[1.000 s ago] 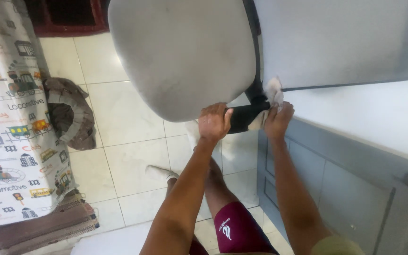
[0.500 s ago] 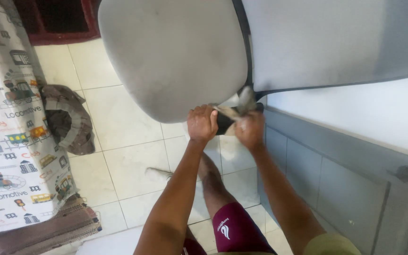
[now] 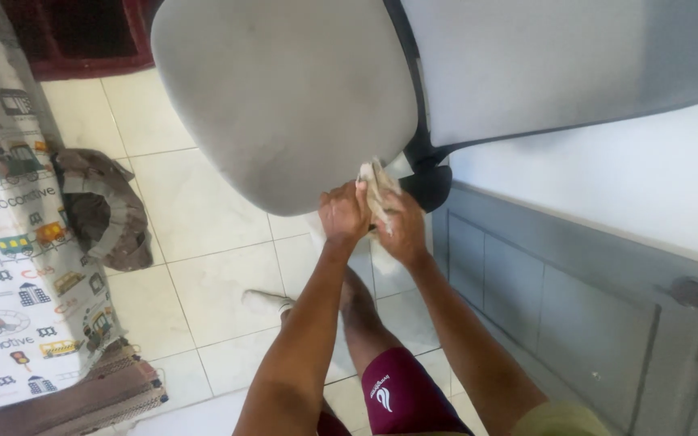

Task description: Cleaning an office chair with a cloth.

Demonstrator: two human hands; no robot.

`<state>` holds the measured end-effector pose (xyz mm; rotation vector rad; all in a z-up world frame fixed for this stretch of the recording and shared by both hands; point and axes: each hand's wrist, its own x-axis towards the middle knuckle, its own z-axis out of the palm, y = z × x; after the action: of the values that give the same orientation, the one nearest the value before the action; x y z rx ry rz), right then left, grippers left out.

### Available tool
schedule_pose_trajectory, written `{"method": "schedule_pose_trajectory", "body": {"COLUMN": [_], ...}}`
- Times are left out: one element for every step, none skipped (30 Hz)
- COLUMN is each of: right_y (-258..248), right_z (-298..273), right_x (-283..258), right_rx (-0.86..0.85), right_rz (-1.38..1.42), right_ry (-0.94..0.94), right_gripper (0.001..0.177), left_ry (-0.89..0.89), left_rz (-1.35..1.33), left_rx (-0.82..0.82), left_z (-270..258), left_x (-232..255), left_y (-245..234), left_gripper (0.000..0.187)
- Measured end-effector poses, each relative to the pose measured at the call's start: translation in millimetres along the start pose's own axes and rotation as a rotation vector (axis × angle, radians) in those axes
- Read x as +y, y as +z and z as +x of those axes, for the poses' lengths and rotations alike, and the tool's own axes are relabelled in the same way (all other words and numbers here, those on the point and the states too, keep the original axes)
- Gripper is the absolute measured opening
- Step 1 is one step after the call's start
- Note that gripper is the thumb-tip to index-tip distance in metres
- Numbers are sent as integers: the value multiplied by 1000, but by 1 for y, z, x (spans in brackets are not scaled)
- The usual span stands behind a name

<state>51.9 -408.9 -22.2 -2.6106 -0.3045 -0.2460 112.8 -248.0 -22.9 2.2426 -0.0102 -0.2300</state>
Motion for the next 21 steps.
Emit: {"method": "schedule_pose_trajectory", "body": {"right_y": [-6, -13, -18, -22, -25, -29, -32, -36, -40, -41, -43, -46, -38, -32, -27, -29, -31, -31, -33, -33, -33], "right_z": [-2, -2, -3, -1, 0, 2, 10, 17, 23, 30, 37, 47, 47, 45, 44, 45, 45, 48, 48, 43, 37], "right_x": [11, 18, 25, 36, 47, 57, 66, 76, 86, 85, 84, 86, 72, 58, 45, 21, -4, -25, -11, -1, 9], "right_rx": [3, 97, 191, 193, 237, 277, 275, 306, 337, 336, 356, 367, 368, 329, 290, 289, 182, 71, 73, -60, -192], "right_rz": [7, -21, -48, -48, -23, 0, -1, -45, -89, -91, 43, 182, 180, 162, 144, 143, 73, 14, 20, 22, 25], "right_ry": [2, 90, 177, 176, 210, 241, 237, 249, 260, 262, 585, 905, 903, 817, 732, 731, 413, 90, 82, 43, 0], "right_gripper": [37, 40, 42, 42, 40, 39, 39, 38, 38, 38, 43, 49, 49, 49, 49, 49, 50, 51, 51, 52, 52], "left_ry": [0, 1, 2, 3, -2, -11, -13, -68, -124, -124, -120, -115, -113, -131, -149, -149, -147, -142, -142, -177, -212], "left_rz": [7, -13, -33, -33, -53, -77, -80, -76, -72, -73, -68, -64, -67, -140, -213, -214, -304, -389, -384, -344, -303], "left_rx": [-1, 48, 96, 97, 91, 86, 89, 21, -48, -51, -55, -57, -56, -44, -32, -32, -74, -107, -97, -149, -200], "left_z": [2, 3, 4, 4, 5, 4, 6, 7, 8, 8, 9, 12, 14, 14, 14, 11, 9, 10, 12, 7, 2], "left_x": [2, 2, 2, 5, 8, 11, 13, 16, 19, 21, 23, 26, 25, 26, 27, 23, 19, 14, 11, 5, -1], "left_y": [6, 10, 13, 16, 19, 22, 25, 29, 33, 33, 34, 35, 35, 37, 37, 40, 41, 43, 51, 56, 61], "left_gripper": [48, 47, 46, 46, 45, 45, 45, 46, 47, 47, 48, 49, 49, 49, 49, 49, 48, 48, 48, 48, 51]}}
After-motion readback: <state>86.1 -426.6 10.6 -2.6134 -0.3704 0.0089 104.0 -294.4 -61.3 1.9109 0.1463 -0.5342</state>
